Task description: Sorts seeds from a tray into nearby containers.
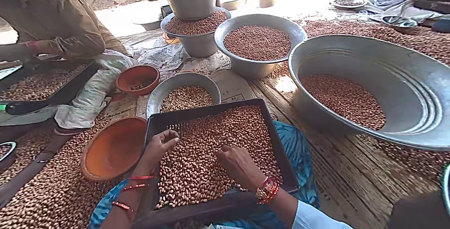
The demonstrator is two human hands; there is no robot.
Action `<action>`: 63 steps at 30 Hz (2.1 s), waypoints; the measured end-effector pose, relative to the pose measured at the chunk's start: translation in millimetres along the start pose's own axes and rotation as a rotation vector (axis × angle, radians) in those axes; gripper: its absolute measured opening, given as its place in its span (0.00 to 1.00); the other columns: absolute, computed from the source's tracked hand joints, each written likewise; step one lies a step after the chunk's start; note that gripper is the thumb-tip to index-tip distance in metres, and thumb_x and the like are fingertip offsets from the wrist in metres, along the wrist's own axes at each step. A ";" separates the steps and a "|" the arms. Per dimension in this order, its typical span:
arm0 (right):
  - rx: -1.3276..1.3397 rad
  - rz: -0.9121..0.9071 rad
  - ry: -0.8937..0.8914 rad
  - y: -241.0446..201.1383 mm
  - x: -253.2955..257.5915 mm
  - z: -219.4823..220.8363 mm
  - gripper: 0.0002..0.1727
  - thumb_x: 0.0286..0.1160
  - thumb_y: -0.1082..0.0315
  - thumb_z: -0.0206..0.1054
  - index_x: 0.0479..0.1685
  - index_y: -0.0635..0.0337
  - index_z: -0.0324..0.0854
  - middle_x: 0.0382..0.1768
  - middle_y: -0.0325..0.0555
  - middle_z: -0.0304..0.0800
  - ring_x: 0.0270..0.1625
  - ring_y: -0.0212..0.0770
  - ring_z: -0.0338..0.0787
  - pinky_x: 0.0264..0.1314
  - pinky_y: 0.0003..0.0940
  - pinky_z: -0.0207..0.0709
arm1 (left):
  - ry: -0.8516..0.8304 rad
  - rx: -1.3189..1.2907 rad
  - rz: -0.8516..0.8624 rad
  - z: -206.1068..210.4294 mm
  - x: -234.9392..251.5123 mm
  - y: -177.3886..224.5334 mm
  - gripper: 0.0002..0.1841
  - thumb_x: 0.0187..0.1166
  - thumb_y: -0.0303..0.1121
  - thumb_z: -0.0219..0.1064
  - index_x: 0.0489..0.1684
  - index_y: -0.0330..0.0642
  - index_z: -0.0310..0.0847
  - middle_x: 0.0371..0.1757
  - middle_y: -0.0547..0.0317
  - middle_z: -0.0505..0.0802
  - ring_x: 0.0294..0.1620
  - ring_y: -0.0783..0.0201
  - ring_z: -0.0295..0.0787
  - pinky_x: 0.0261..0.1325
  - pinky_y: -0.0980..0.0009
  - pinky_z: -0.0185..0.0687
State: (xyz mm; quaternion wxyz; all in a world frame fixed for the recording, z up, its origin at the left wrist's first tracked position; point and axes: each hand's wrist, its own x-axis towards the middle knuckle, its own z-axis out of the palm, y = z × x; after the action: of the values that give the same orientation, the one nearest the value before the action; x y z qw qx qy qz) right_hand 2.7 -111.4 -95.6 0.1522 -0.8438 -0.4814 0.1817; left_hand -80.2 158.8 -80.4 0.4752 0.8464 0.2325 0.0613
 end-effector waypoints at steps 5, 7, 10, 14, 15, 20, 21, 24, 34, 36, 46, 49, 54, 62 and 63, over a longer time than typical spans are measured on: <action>-0.009 0.025 -0.058 -0.7 1.3 1.2 0.14 0.85 0.70 0.57 0.59 0.63 0.85 0.52 0.62 0.89 0.48 0.63 0.92 0.45 0.59 0.81 | -0.505 -0.366 -0.029 33.7 -43.7 7.2 0.13 0.72 0.29 0.50 0.36 0.51 0.83 0.21 0.81 0.80 0.17 0.85 0.69 0.21 0.86 0.64; 0.032 0.010 -0.079 2.3 1.9 0.3 0.14 0.85 0.68 0.57 0.58 0.62 0.85 0.52 0.61 0.90 0.50 0.62 0.92 0.47 0.60 0.81 | -0.774 -0.327 -0.070 50.5 -59.8 8.7 0.13 0.82 0.31 0.52 0.39 0.50 0.85 0.20 0.81 0.78 0.17 0.85 0.66 0.21 0.85 0.60; 0.229 -0.022 0.033 12.1 -1.0 -3.3 0.12 0.78 0.65 0.64 0.50 0.62 0.87 0.42 0.56 0.93 0.45 0.58 0.93 0.45 0.59 0.80 | -0.879 -0.084 -0.053 58.5 -62.6 2.5 0.13 0.89 0.33 0.54 0.53 0.42 0.86 0.36 0.72 0.89 0.30 0.83 0.78 0.36 0.81 0.75; 0.448 0.012 0.094 23.3 -14.0 -13.9 0.17 0.71 0.68 0.65 0.59 0.63 0.80 0.40 0.54 0.88 0.43 0.53 0.89 0.45 0.54 0.80 | -0.334 0.242 0.007 44.7 -46.4 -2.1 0.15 0.88 0.33 0.58 0.66 0.44 0.86 0.51 0.53 0.95 0.45 0.60 0.90 0.55 0.55 0.83; 0.447 0.015 0.059 25.0 -18.1 -15.1 0.16 0.71 0.69 0.64 0.58 0.63 0.79 0.41 0.55 0.87 0.44 0.53 0.89 0.47 0.54 0.79 | -0.219 0.270 0.034 43.0 -43.1 -1.0 0.16 0.87 0.32 0.59 0.69 0.44 0.84 0.47 0.49 0.94 0.41 0.55 0.90 0.52 0.50 0.82; 0.254 -0.075 -0.072 17.9 -36.0 -4.3 0.10 0.78 0.69 0.66 0.48 0.62 0.90 0.47 0.59 0.93 0.51 0.60 0.93 0.50 0.61 0.82 | -0.422 0.061 0.080 63.6 -44.8 27.8 0.12 0.87 0.34 0.57 0.57 0.43 0.86 0.37 0.66 0.89 0.29 0.77 0.76 0.36 0.75 0.73; 0.208 -0.063 -0.121 14.2 -36.7 -3.3 0.10 0.78 0.69 0.66 0.49 0.63 0.90 0.49 0.60 0.93 0.52 0.62 0.93 0.50 0.63 0.81 | -0.530 -0.005 0.069 73.8 -45.2 32.0 0.12 0.88 0.34 0.57 0.57 0.43 0.86 0.37 0.68 0.88 0.28 0.79 0.74 0.34 0.78 0.71; 0.099 -0.021 -0.194 9.1 -34.9 6.0 0.10 0.79 0.70 0.66 0.52 0.65 0.87 0.52 0.64 0.91 0.52 0.66 0.92 0.48 0.65 0.81 | -0.699 -0.073 0.039 98.3 -37.4 31.4 0.13 0.89 0.32 0.56 0.60 0.42 0.84 0.41 0.66 0.89 0.29 0.79 0.75 0.35 0.78 0.71; 0.120 -0.013 -0.221 18.0 -35.4 7.9 0.12 0.83 0.68 0.63 0.53 0.65 0.87 0.52 0.63 0.91 0.53 0.65 0.92 0.51 0.64 0.81 | -0.238 0.450 0.165 62.5 -48.5 21.9 0.09 0.80 0.33 0.69 0.50 0.42 0.92 0.23 0.57 0.86 0.23 0.60 0.77 0.36 0.57 0.75; 0.109 -0.025 -0.248 19.6 -32.8 6.7 0.12 0.83 0.68 0.62 0.51 0.66 0.87 0.52 0.63 0.91 0.54 0.64 0.91 0.53 0.64 0.80 | -0.282 0.555 0.275 72.7 -68.7 21.1 0.09 0.78 0.31 0.70 0.47 0.42 0.95 0.35 0.50 0.95 0.34 0.50 0.91 0.45 0.49 0.86; 0.750 0.119 0.080 36.5 -23.0 -10.3 0.12 0.76 0.65 0.58 0.48 0.63 0.81 0.31 0.40 0.77 0.32 0.34 0.76 0.37 0.35 0.69 | -0.353 0.882 0.239 101.2 -84.8 33.1 0.11 0.84 0.28 0.64 0.54 0.35 0.91 0.52 0.39 0.95 0.55 0.39 0.94 0.55 0.44 0.88; 0.450 0.101 0.080 22.9 -15.3 -9.4 0.15 0.79 0.63 0.62 0.56 0.62 0.86 0.42 0.54 0.92 0.47 0.51 0.92 0.51 0.53 0.81 | -0.448 0.900 0.143 100.7 -82.7 40.9 0.14 0.88 0.33 0.61 0.60 0.35 0.88 0.58 0.40 0.93 0.61 0.41 0.91 0.62 0.45 0.84; 0.176 0.123 -0.050 1.3 -1.4 2.6 0.17 0.85 0.60 0.63 0.60 0.63 0.84 0.52 0.61 0.91 0.55 0.61 0.92 0.54 0.60 0.81 | -0.469 0.729 0.075 89.9 -76.0 35.2 0.15 0.83 0.35 0.64 0.58 0.36 0.89 0.50 0.41 0.95 0.53 0.42 0.93 0.59 0.43 0.84; 0.322 0.054 -0.040 12.7 -1.7 2.9 0.14 0.81 0.62 0.66 0.54 0.63 0.87 0.46 0.59 0.93 0.52 0.59 0.92 0.55 0.60 0.80 | -0.240 -0.027 0.114 38.5 -40.7 7.1 0.16 0.68 0.25 0.56 0.50 0.39 0.86 0.35 0.70 0.90 0.26 0.80 0.80 0.32 0.80 0.78; 0.408 0.040 -0.010 17.2 -1.8 1.2 0.15 0.81 0.60 0.68 0.53 0.62 0.88 0.40 0.55 0.92 0.45 0.54 0.91 0.51 0.55 0.81 | -0.202 0.094 0.120 42.5 -39.9 13.1 0.13 0.72 0.25 0.60 0.48 0.40 0.89 0.33 0.68 0.89 0.25 0.77 0.77 0.33 0.76 0.74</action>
State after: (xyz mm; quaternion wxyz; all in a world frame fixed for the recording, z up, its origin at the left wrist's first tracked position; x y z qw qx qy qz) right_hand 14.4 -121.2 -103.8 0.3140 -0.8041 -0.4183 0.2826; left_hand -97.4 102.0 -87.8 0.4516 0.8819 0.1352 -0.0069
